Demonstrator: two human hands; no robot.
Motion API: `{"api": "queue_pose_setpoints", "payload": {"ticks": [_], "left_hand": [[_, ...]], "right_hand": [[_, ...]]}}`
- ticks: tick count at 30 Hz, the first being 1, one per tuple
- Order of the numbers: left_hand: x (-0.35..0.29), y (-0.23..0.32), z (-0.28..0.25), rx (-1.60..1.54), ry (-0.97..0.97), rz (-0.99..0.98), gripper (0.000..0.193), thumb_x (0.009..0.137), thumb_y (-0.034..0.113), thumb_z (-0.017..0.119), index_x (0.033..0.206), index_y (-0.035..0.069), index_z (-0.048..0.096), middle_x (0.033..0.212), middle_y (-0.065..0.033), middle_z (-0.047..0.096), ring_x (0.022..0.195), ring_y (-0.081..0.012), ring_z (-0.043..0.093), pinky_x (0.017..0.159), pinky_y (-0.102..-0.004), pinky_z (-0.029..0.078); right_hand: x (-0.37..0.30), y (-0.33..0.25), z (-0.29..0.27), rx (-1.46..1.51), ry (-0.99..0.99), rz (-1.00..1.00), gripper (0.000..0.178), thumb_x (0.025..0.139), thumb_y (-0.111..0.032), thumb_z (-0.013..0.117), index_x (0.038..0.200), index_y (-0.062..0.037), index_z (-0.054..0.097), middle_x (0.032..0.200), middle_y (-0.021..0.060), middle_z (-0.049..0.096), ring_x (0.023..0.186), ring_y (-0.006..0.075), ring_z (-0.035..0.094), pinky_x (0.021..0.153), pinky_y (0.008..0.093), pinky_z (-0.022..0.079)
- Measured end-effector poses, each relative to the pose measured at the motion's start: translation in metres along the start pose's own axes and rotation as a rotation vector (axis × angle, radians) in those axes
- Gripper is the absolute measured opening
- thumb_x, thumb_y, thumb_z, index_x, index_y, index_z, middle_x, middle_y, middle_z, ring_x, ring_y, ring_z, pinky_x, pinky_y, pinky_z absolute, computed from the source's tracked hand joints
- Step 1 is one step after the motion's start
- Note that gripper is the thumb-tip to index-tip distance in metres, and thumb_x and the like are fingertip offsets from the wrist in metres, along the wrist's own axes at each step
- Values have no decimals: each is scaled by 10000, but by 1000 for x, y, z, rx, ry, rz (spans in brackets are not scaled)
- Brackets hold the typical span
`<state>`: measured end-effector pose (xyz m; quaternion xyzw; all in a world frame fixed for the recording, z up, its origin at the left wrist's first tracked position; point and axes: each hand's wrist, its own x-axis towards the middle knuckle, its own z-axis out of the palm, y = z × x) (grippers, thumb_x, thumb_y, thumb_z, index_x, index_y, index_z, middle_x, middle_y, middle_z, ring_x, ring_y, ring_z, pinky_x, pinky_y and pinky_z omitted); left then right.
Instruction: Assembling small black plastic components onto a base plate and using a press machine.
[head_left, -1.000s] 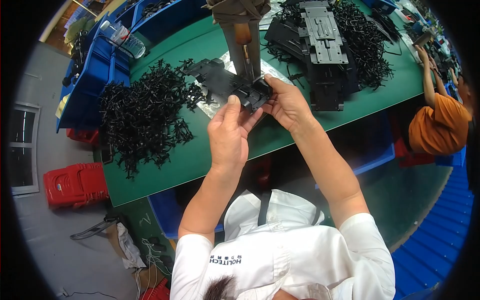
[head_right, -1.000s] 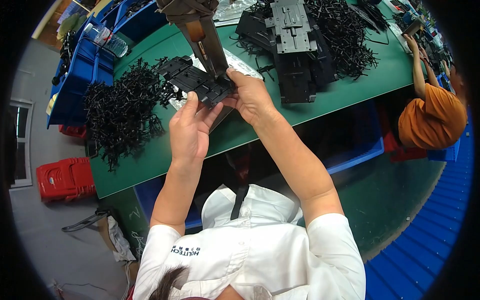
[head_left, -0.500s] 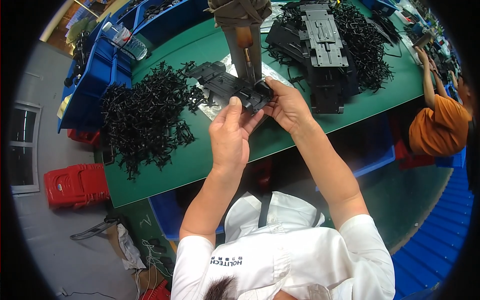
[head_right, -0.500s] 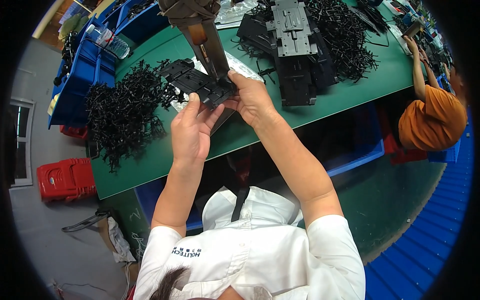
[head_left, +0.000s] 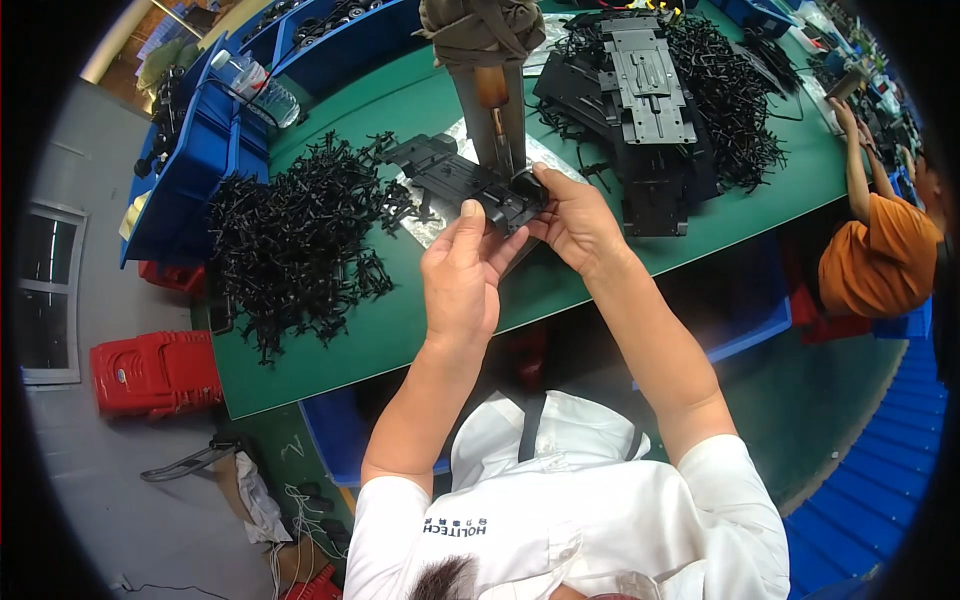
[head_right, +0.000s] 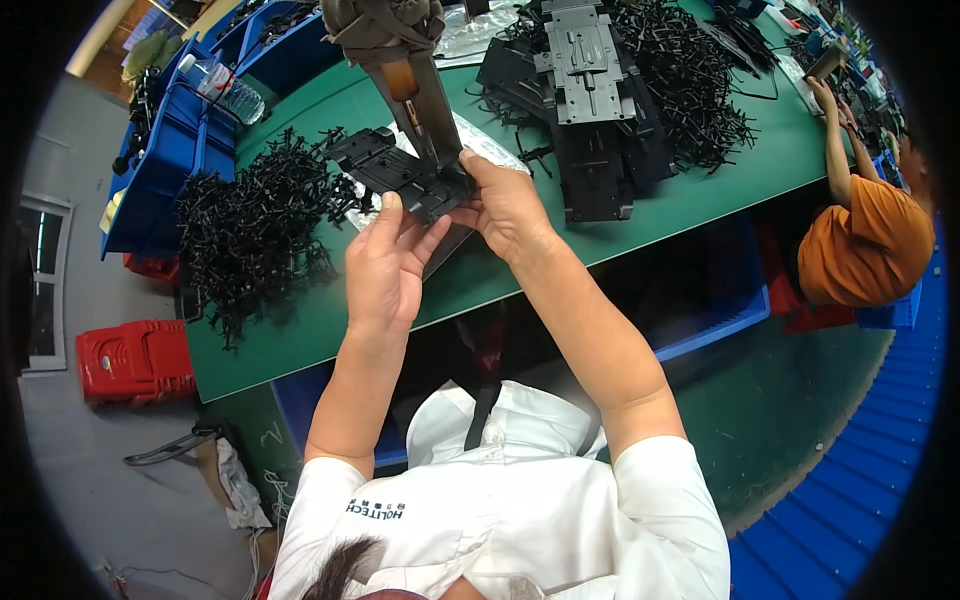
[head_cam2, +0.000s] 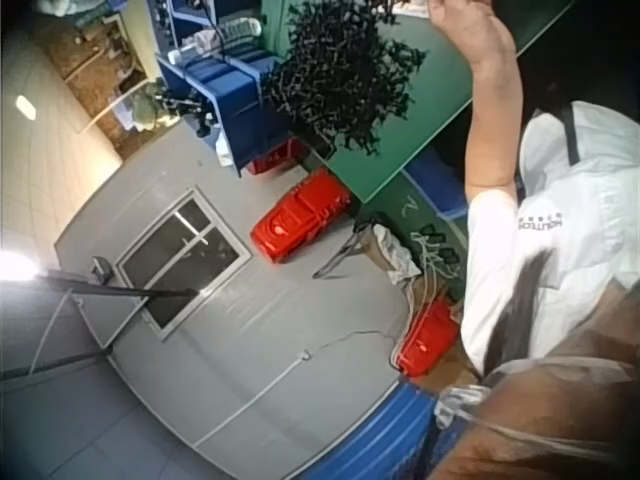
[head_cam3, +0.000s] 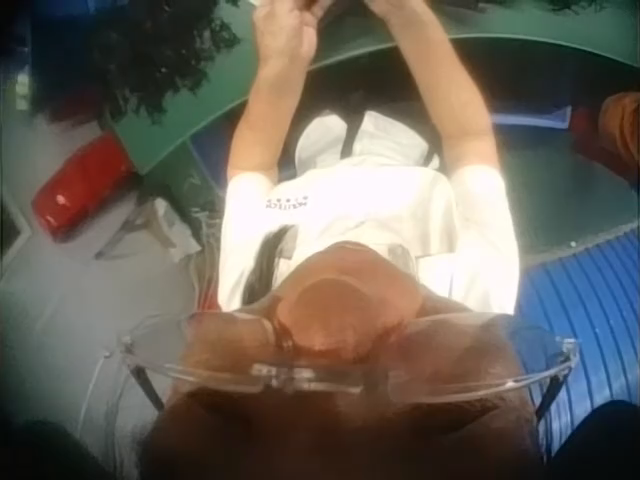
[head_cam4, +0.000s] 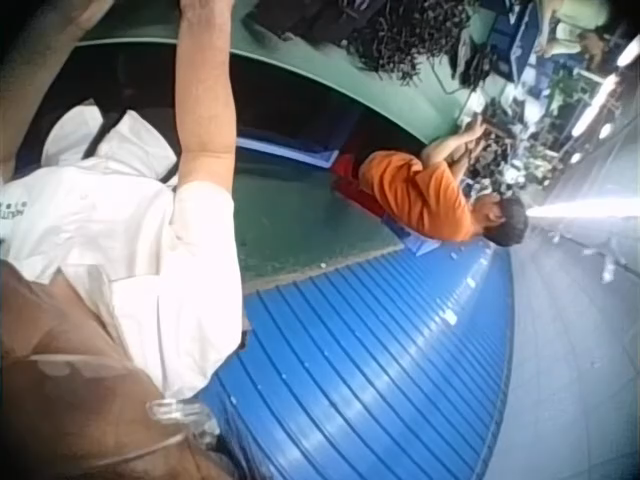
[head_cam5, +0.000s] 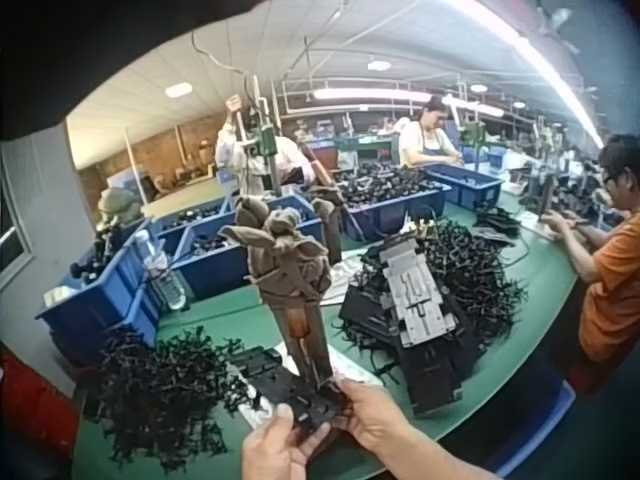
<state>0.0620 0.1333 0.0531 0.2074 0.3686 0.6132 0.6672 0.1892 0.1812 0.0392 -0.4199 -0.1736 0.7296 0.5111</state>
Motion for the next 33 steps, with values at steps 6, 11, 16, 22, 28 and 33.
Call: {"api": "queue_pose_setpoints", "payload": {"ticks": [6,11,16,22,28,33], "left_hand": [[1,2,1,-19,1,-13,270,919,220,534,979,-41,563,945,-104,614,868,-172,601,785,-317,528],[3,3,3,-11,22,-25,262,908,209,552,972,-45,556,945,-113,607,870,-182,600,791,-330,534],[6,3,3,-6,18,-23,268,906,207,555,972,-52,548,948,-119,603,872,-188,600,791,-333,536],[7,3,1,-2,11,-25,275,905,205,558,976,-60,539,950,-124,601,874,-193,599,790,-334,536],[3,3,1,-4,16,-23,267,907,202,554,981,-54,541,948,-119,603,867,-186,597,784,-332,535],[1,0,-1,-9,23,-36,265,913,206,544,984,-49,542,948,-114,603,866,-181,594,781,-330,533]], "right_hand": [[1,0,0,5,8,8,202,917,-237,514,928,-50,591,791,47,626,677,118,595,610,260,492],[0,-2,2,14,9,13,206,915,-242,517,926,-50,592,787,48,623,673,120,592,614,262,492],[3,-1,1,20,21,18,210,913,-247,520,931,-50,590,789,51,619,680,126,590,630,272,498],[7,2,-3,20,8,11,209,909,-244,526,949,-48,587,810,56,623,708,134,600,645,286,503],[5,4,-4,27,-8,4,206,905,-244,534,965,-54,589,823,53,628,710,130,600,650,283,498],[4,5,-7,2,-12,-2,202,902,-249,541,943,-61,602,805,44,631,703,124,600,641,275,491]]}}
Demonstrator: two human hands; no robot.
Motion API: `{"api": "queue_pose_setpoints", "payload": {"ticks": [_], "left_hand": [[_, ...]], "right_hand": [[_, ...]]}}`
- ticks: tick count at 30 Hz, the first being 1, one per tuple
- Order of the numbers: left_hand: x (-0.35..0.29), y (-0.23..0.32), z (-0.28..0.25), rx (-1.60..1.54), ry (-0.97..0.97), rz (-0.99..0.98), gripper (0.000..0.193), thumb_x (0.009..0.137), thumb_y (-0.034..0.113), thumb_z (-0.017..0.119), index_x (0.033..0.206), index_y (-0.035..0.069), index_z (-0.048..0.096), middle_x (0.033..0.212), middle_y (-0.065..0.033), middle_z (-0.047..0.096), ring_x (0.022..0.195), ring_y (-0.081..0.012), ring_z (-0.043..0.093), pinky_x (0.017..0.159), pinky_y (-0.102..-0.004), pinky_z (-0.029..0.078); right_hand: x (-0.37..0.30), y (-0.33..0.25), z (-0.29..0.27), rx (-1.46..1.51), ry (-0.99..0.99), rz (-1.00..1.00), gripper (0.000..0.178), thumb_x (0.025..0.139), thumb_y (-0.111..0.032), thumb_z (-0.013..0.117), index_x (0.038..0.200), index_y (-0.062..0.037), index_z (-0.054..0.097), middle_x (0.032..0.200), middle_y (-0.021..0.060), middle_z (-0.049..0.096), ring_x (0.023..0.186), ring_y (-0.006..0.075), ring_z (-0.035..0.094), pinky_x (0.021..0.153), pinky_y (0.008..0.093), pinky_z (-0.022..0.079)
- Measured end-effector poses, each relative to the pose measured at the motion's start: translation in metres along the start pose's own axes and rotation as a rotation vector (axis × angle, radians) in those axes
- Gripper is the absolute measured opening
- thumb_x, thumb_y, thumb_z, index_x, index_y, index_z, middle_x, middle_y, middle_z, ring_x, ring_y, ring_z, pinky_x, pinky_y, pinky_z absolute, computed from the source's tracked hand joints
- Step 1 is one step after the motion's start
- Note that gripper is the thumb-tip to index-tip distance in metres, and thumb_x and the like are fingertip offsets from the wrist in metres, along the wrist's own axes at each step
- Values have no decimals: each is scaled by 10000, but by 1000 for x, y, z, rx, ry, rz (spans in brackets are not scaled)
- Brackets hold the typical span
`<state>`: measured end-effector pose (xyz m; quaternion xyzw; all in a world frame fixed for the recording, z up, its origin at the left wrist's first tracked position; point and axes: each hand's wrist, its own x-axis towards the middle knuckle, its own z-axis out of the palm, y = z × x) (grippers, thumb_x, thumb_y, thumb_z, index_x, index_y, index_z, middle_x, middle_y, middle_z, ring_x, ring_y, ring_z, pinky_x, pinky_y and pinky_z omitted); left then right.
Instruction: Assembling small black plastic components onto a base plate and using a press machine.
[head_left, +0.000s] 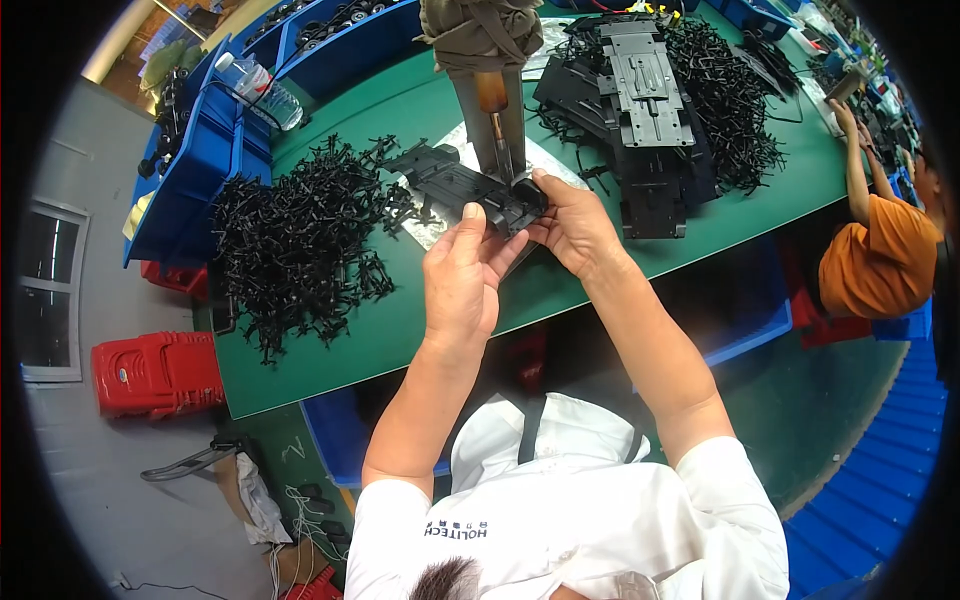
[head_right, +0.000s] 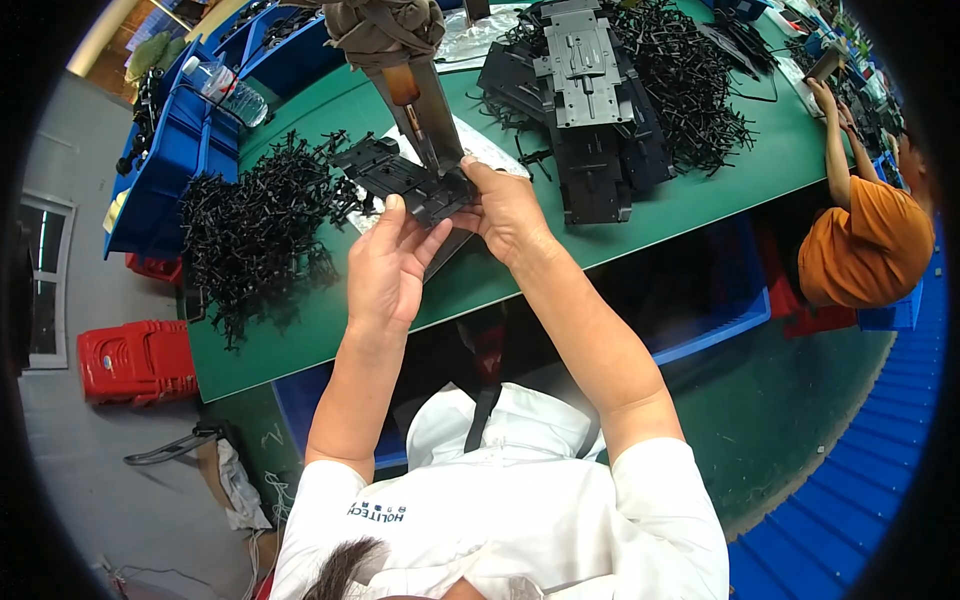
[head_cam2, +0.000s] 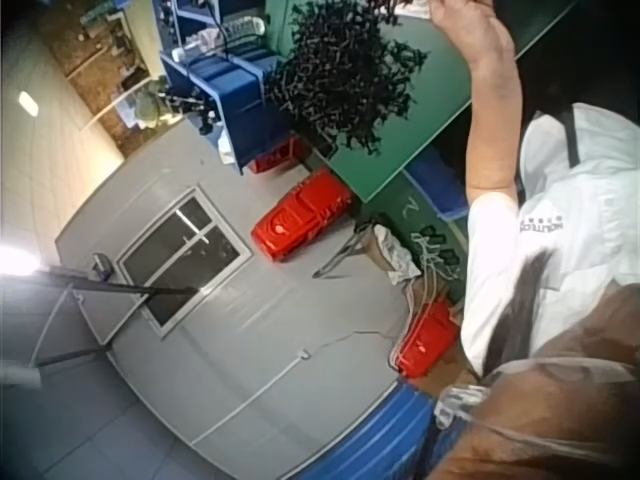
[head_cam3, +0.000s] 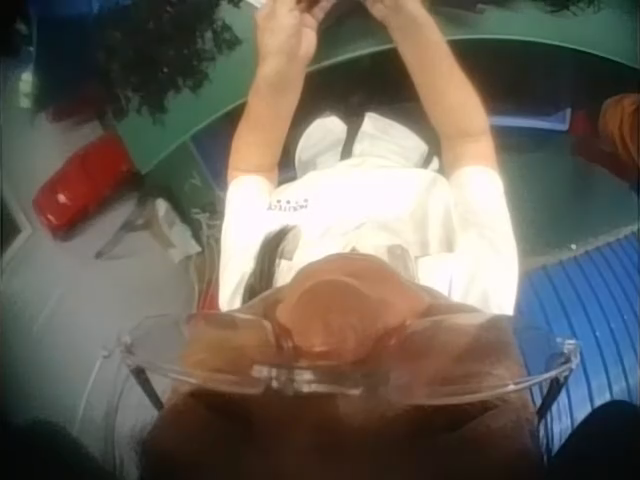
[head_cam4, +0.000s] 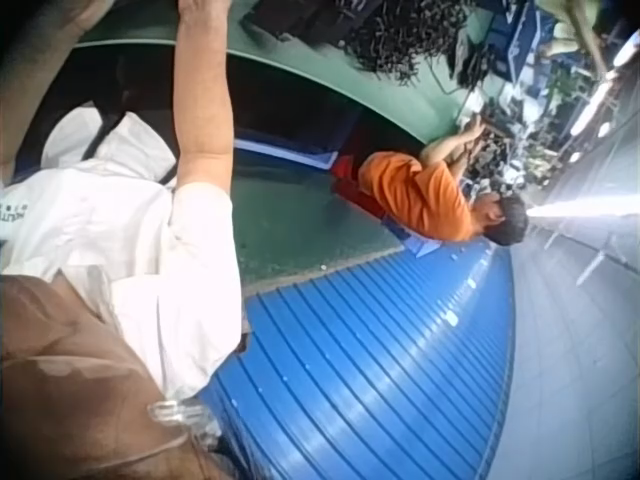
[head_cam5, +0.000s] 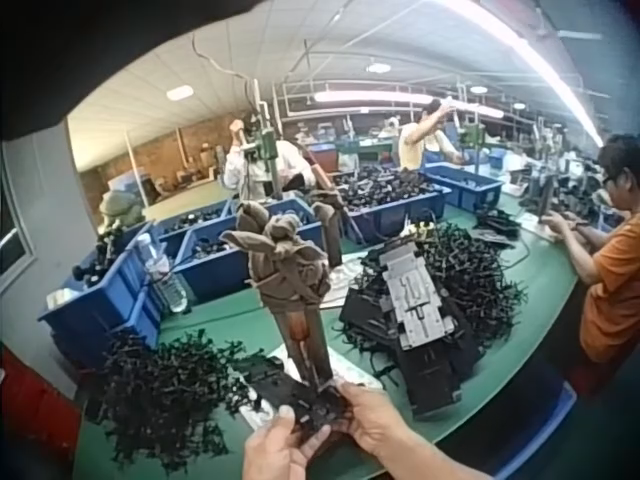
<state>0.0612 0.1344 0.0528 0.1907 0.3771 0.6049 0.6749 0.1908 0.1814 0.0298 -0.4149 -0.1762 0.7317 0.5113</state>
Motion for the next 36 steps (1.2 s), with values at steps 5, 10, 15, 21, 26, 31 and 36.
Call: {"api": "queue_pose_setpoints", "payload": {"ticks": [5,10,15,21,26,31,36], "left_hand": [[0,-2,-3,13,-17,-7,245,926,195,513,995,-38,541,981,-122,600,918,-201,594,815,-335,533],[-4,1,-1,23,-23,7,247,925,198,515,997,-36,538,981,-125,601,924,-202,596,810,-326,535],[-5,2,1,27,-35,1,256,924,202,515,1008,-39,537,992,-124,602,933,-199,596,810,-319,535],[-3,1,0,26,-26,4,264,924,210,516,1010,-39,541,1000,-122,603,936,-199,596,813,-324,532],[-2,2,1,20,-31,7,265,923,208,520,1005,-42,545,996,-125,604,934,-202,597,815,-327,531],[-1,3,1,17,-20,4,262,922,205,521,997,-44,548,989,-123,604,927,-201,597,816,-328,532],[0,2,1,16,-22,5,259,922,205,522,991,-43,548,981,-121,603,916,-198,598,815,-328,533]], "right_hand": [[3,4,-4,-3,12,-13,232,904,-231,523,949,-14,592,821,81,644,693,158,628,596,293,518],[-2,0,0,-11,-11,-19,198,904,-241,537,931,-59,610,800,44,642,686,116,610,623,262,497],[-4,-1,0,-12,-5,-28,202,906,-236,533,944,-52,605,808,46,645,682,116,616,616,257,502],[-3,-1,1,-3,4,-27,197,906,-236,532,935,-55,604,794,41,641,673,111,611,611,253,501],[-2,-3,3,-14,4,-15,192,905,-241,533,918,-64,608,773,34,636,658,102,600,592,243,486],[-4,-5,6,-14,13,-15,193,902,-247,538,907,-69,613,767,31,634,652,98,591,587,237,473],[-5,-6,7,-2,16,-16,198,903,-246,538,915,-63,609,773,36,632,660,106,594,598,245,479]]}}
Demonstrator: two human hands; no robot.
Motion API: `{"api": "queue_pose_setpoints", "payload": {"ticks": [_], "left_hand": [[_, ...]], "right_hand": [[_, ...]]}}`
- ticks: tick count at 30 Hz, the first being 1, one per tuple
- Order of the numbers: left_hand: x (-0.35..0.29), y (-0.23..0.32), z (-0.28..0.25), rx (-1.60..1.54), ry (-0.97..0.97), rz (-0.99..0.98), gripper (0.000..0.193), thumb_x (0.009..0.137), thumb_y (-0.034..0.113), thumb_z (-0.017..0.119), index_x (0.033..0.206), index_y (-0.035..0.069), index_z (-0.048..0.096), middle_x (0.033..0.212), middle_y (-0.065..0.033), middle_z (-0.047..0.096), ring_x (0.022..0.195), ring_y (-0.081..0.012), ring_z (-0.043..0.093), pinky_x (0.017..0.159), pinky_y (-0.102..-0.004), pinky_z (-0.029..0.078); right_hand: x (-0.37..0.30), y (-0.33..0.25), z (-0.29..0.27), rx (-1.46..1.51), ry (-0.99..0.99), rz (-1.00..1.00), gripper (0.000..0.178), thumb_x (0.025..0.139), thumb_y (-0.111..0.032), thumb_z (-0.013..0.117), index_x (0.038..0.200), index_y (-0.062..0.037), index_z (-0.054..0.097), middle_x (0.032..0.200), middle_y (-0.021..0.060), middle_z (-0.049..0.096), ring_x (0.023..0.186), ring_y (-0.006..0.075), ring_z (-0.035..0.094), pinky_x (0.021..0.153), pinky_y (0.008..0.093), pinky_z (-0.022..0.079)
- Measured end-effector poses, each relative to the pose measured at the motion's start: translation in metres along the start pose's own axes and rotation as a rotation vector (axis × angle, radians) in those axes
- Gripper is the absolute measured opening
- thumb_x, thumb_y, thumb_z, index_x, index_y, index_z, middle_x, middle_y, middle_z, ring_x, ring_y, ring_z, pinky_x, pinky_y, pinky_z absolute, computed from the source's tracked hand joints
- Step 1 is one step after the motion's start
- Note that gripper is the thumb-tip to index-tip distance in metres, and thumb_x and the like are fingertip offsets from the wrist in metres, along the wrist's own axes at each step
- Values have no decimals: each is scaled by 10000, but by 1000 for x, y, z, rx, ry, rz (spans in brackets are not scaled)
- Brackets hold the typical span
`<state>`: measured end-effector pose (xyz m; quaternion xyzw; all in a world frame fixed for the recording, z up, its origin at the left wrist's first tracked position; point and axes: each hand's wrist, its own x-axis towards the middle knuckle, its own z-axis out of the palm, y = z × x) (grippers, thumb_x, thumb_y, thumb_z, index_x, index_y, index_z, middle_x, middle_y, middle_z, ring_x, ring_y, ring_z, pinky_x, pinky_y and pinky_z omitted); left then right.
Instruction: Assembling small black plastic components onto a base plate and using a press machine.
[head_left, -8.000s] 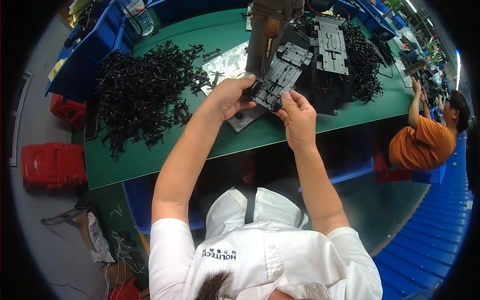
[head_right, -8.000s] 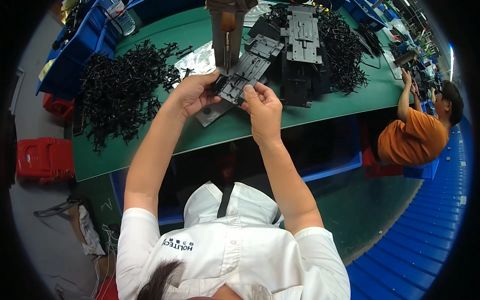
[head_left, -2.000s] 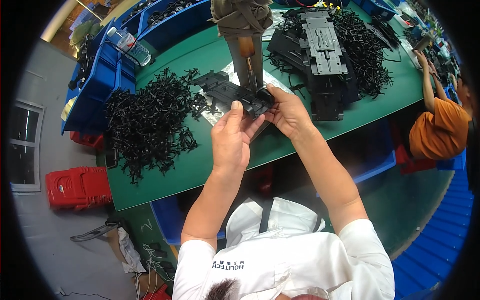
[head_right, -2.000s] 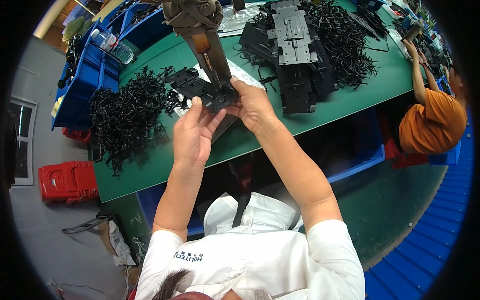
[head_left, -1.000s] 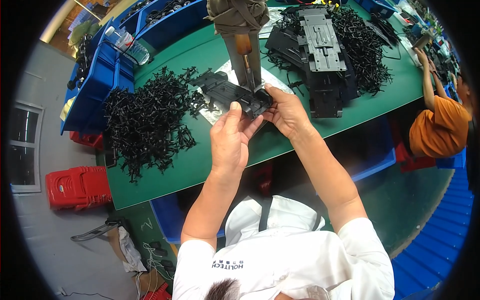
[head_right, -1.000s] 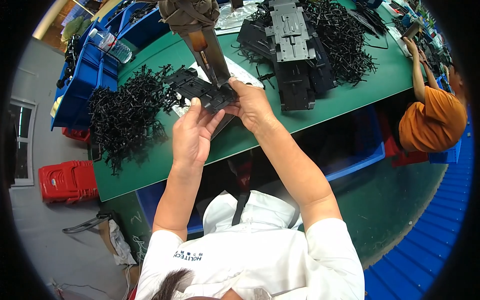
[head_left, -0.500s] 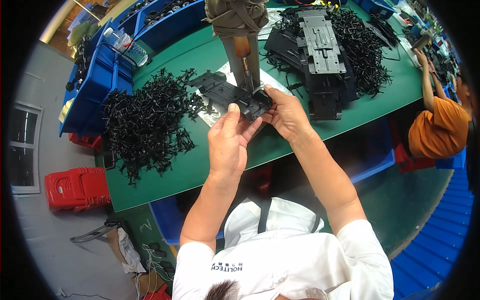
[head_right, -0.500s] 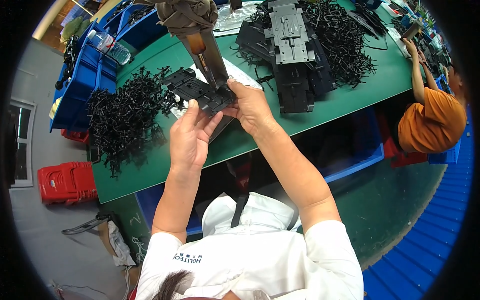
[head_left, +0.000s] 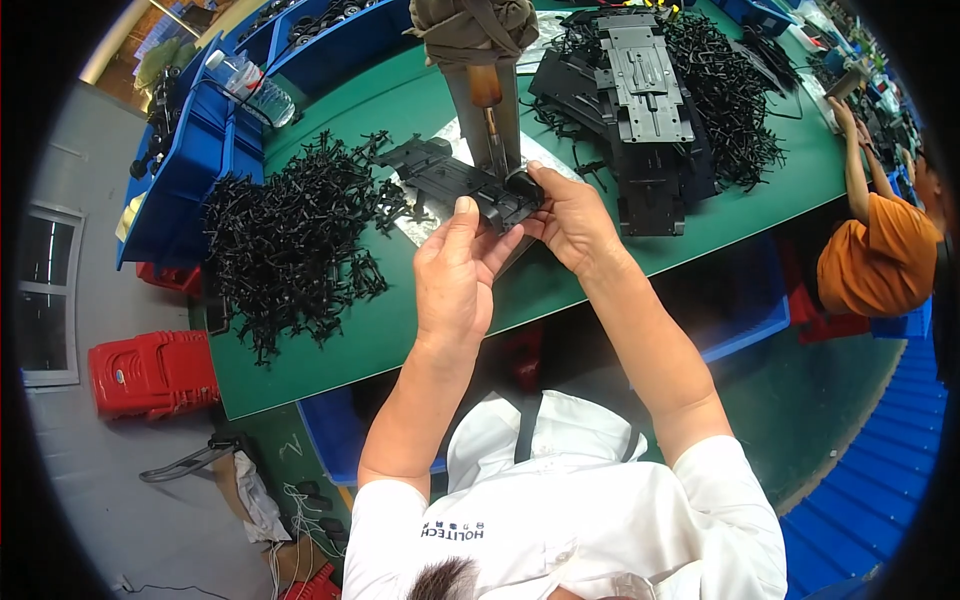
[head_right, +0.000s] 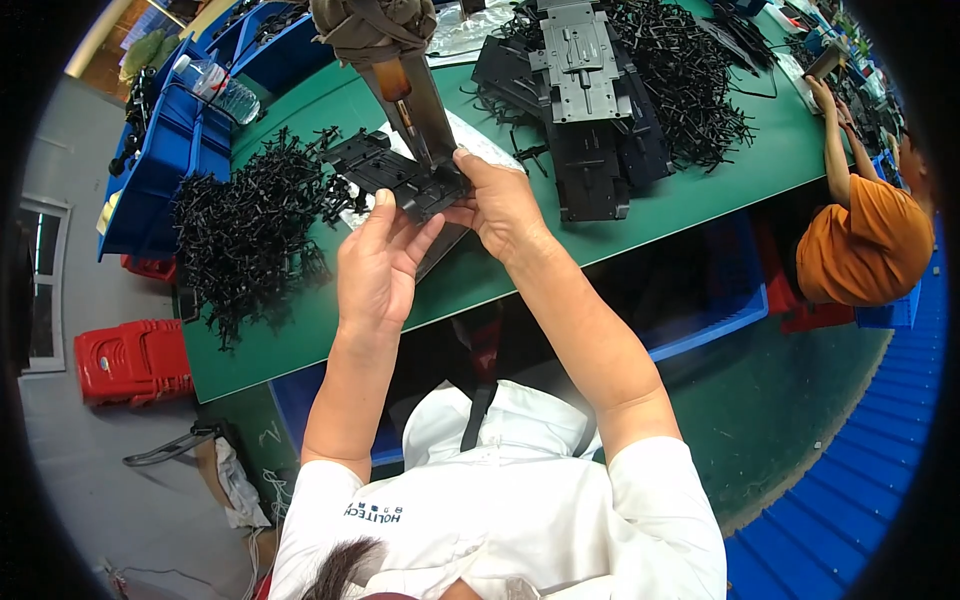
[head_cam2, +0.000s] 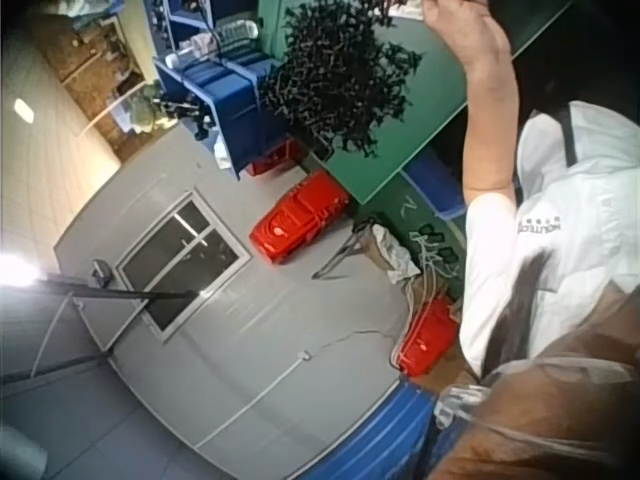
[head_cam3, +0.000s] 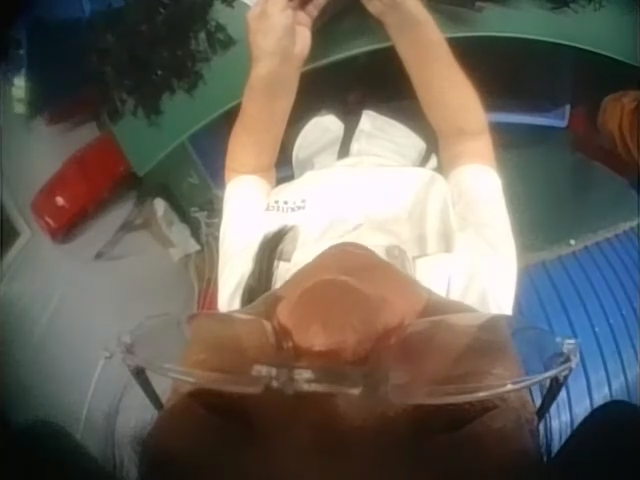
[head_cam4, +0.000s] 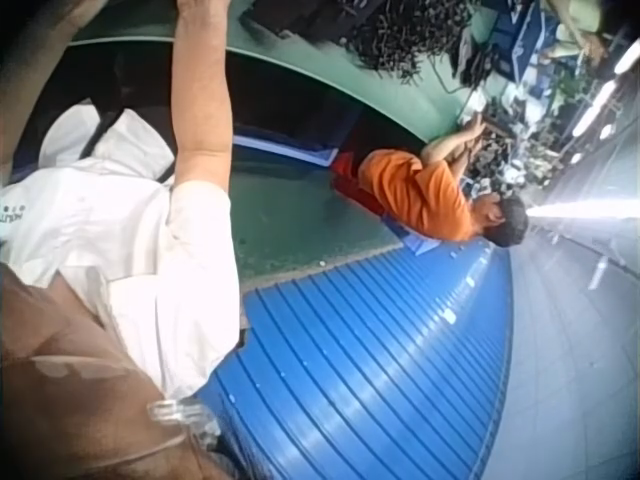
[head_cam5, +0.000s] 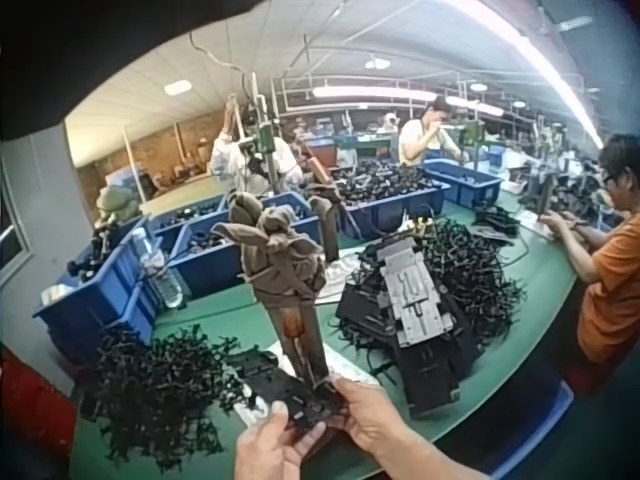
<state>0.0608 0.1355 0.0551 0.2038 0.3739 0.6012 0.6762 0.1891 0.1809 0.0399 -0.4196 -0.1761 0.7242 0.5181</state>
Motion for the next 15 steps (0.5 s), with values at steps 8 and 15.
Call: {"api": "queue_pose_setpoints", "payload": {"ticks": [8,15], "left_hand": [[4,2,2,-18,11,1,250,912,194,539,962,-51,544,948,-124,591,894,-209,600,817,-349,542],[4,-1,-5,-23,7,7,290,905,210,555,1008,-61,542,964,-126,604,888,-191,601,793,-323,537]], "right_hand": [[4,-1,-1,-8,0,3,219,908,-249,530,947,-44,596,799,50,627,673,119,594,610,254,489],[7,5,-3,-12,7,7,224,916,-244,516,967,-39,588,829,65,630,703,125,603,626,268,501]]}}
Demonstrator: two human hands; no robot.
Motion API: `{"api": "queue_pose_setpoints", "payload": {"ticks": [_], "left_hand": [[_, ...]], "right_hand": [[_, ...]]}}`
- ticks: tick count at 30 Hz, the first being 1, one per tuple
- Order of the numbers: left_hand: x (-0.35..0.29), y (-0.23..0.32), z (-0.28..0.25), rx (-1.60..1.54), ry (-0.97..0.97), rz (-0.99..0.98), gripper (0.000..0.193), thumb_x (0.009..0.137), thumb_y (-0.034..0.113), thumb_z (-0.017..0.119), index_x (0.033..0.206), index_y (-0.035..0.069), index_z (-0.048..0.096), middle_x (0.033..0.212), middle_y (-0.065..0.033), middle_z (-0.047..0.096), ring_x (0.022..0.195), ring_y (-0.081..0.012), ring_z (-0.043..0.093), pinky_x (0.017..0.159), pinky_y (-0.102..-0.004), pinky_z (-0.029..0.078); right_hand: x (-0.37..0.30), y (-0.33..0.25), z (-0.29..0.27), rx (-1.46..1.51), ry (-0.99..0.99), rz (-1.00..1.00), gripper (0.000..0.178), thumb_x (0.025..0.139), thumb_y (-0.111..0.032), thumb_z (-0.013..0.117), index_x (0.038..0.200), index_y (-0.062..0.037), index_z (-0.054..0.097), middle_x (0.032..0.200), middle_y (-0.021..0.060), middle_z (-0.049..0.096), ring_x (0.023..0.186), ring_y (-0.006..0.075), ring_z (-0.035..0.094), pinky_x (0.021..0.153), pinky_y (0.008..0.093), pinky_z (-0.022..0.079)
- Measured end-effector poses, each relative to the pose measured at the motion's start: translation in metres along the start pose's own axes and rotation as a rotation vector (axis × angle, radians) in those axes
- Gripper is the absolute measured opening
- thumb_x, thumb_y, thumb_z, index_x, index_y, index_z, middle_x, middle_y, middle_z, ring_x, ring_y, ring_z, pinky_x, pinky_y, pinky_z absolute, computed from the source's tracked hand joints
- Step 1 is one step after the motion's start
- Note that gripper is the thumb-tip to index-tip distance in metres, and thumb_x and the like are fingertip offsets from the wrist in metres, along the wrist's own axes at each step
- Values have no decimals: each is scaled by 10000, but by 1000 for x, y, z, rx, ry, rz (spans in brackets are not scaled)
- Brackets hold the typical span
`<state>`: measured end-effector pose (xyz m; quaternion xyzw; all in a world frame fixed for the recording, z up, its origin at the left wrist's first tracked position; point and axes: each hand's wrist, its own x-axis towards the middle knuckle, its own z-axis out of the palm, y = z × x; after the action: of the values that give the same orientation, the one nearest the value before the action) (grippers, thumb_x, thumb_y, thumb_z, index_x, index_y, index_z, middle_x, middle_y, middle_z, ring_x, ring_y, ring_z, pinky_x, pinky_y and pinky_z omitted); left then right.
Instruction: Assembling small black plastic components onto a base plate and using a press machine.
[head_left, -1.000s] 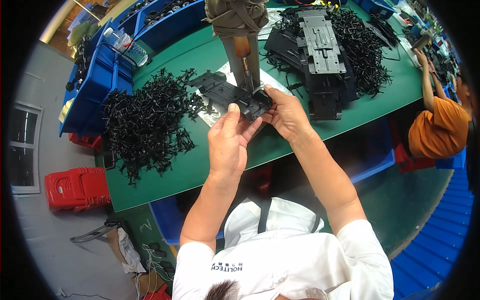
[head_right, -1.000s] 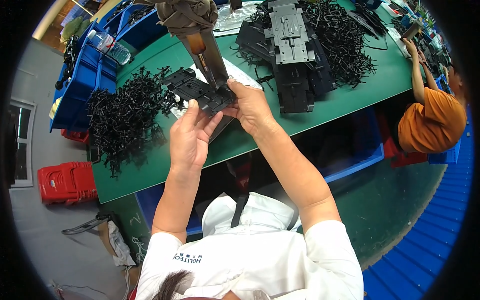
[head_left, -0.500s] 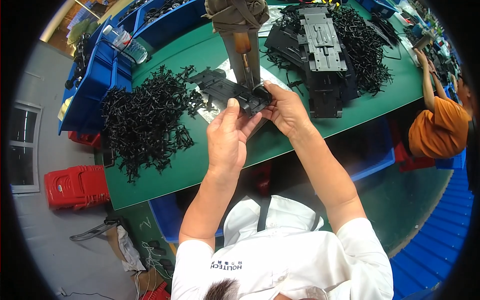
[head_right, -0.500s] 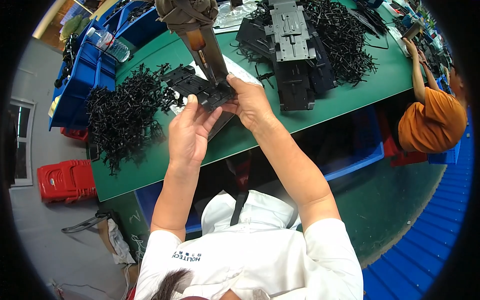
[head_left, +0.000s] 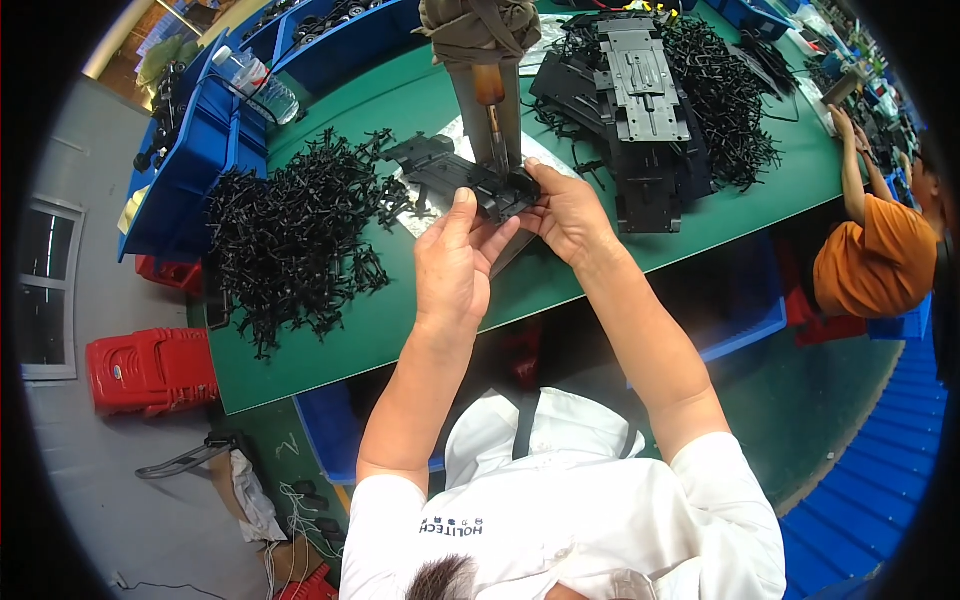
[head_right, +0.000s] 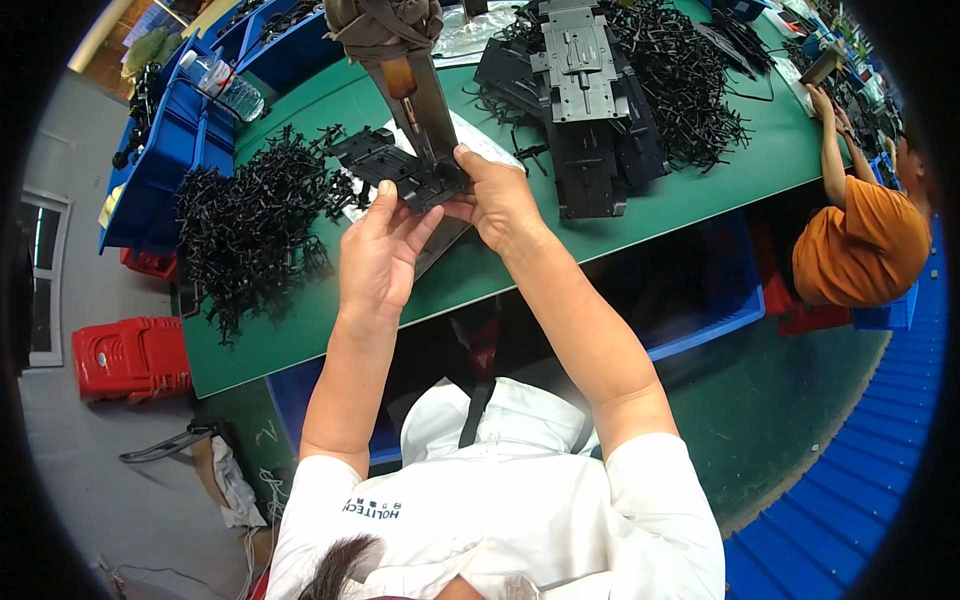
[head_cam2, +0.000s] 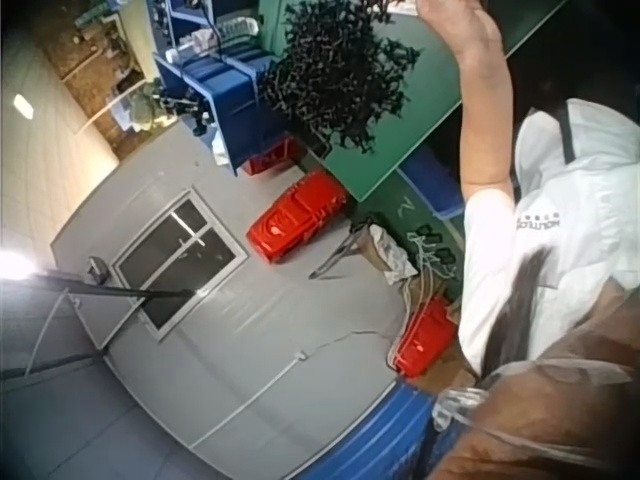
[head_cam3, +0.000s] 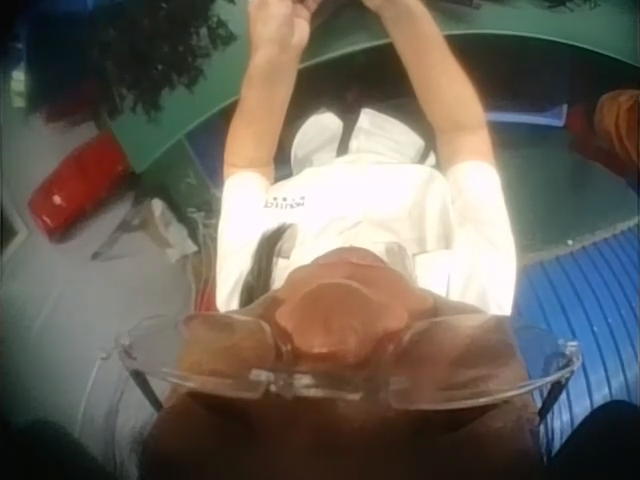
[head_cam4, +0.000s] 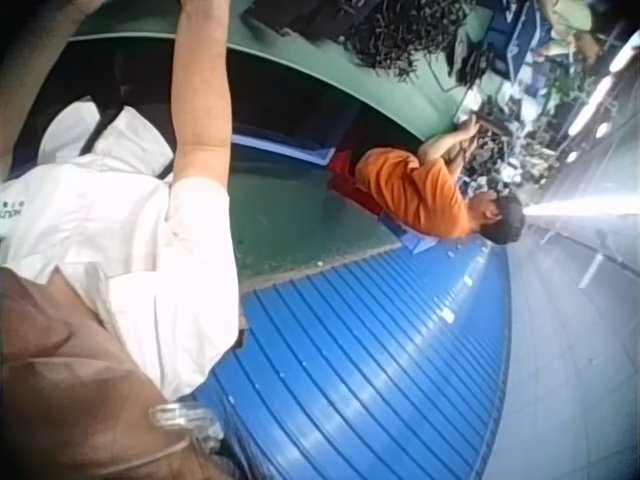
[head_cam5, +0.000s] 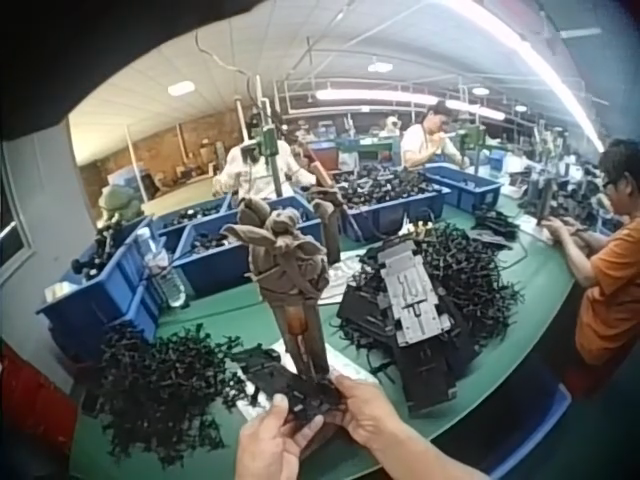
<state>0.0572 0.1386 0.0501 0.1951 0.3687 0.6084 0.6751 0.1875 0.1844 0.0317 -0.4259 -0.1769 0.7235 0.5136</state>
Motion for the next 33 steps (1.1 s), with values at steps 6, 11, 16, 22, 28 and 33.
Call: {"api": "queue_pose_setpoints", "payload": {"ticks": [6,11,16,22,28,33], "left_hand": [[-31,-10,-14,15,16,-46,270,915,193,524,1018,-56,526,996,-126,593,903,-186,593,814,-351,531],[-65,-23,-31,-9,6,-65,282,912,216,524,1018,-46,527,1003,-126,597,900,-181,600,813,-343,535],[-89,-35,-48,-30,-53,-20,326,898,225,549,1074,-46,505,1004,-127,608,877,-174,621,789,-343,552],[-107,-40,-63,-72,-93,-1,376,888,208,565,1134,-64,481,1020,-134,608,868,-180,631,775,-345,561],[-122,-40,-73,-83,-102,14,381,888,200,564,1146,-70,484,1022,-136,612,853,-190,637,765,-341,564],[-124,-39,-76,-102,-115,17,371,893,191,554,1146,-70,483,1023,-137,611,861,-194,639,778,-343,559]], "right_hand": [[-25,16,-15,-29,-19,-12,214,918,-222,516,930,-23,593,834,82,637,712,149,625,653,291,528],[-55,37,-31,-23,-102,-57,228,908,-238,539,834,-24,572,805,65,625,719,134,618,664,300,529],[-81,52,-37,22,-144,-124,233,901,-228,562,718,-89,527,758,20,602,674,89,572,653,264,502],[-101,65,-38,29,-184,-149,262,903,-204,564,670,-108,493,728,-9,574,642,58,526,638,240,471],[-113,74,-35,16,-191,-150,265,902,-215,565,672,-105,494,729,-3,575,643,60,524,639,239,460],[-114,77,-31,18,-198,-135,264,903,-220,565,676,-103,497,730,1,579,641,64,523,644,241,459]]}}
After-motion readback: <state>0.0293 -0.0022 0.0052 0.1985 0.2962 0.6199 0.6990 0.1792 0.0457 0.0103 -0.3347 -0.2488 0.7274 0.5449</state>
